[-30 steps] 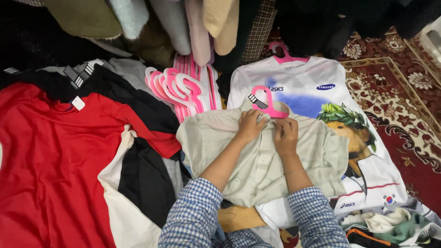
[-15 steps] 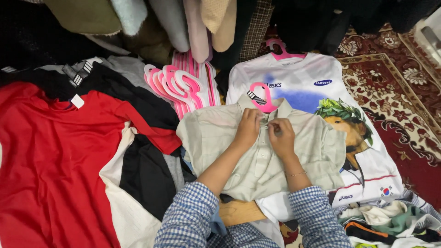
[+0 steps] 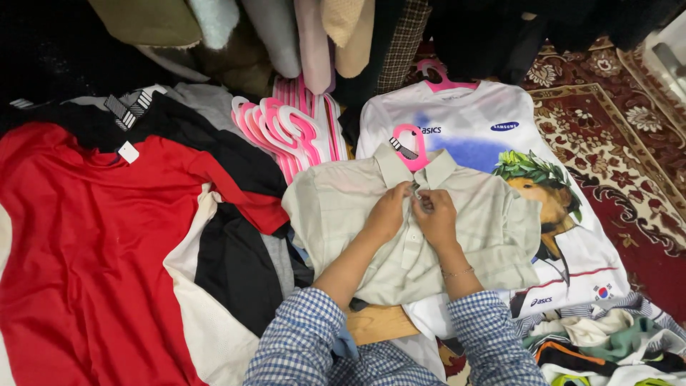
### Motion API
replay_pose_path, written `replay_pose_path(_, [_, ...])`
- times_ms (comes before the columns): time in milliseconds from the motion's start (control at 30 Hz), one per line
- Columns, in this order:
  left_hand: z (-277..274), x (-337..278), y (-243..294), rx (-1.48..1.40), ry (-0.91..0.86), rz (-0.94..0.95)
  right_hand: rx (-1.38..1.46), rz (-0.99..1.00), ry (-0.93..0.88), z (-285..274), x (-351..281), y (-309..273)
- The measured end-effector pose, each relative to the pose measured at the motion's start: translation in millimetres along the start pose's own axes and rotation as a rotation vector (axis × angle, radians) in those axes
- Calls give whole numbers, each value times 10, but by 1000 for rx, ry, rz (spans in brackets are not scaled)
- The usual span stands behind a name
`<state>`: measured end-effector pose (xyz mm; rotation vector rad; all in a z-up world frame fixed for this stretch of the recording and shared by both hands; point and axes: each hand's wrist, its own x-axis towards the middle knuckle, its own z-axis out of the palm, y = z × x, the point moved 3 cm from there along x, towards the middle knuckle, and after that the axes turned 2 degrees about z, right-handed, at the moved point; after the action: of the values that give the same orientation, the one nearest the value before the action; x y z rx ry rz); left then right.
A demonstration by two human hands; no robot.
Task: The person picks up a light-colored shirt from a pile of clothes, places it on a pink hanger, and buttons the front placket. They then remove the shirt from the hanger, lay it flat on the surface, and smooth it out with their hands.
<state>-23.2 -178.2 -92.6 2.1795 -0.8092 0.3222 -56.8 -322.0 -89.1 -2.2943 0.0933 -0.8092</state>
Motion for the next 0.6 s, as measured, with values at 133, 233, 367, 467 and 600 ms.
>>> replay_pose_path(133, [186,-26,-96,78,85,95,-98,-28,4,63,-74,72])
replay_pose_path(233, [256,-22,-134,127,122,135,-167,-112,59,66,-103,56])
replay_pose_path(367, [141,-12,-51,118,135,147,-114,-109,98,24,-111,22])
replay_pose_path(467, [53,-4,-18,40,120,142,3,-17,104,15,-94,54])
replay_pose_path(600, [29,5,-21,-20,122,153,56,45,91,11,-83,68])
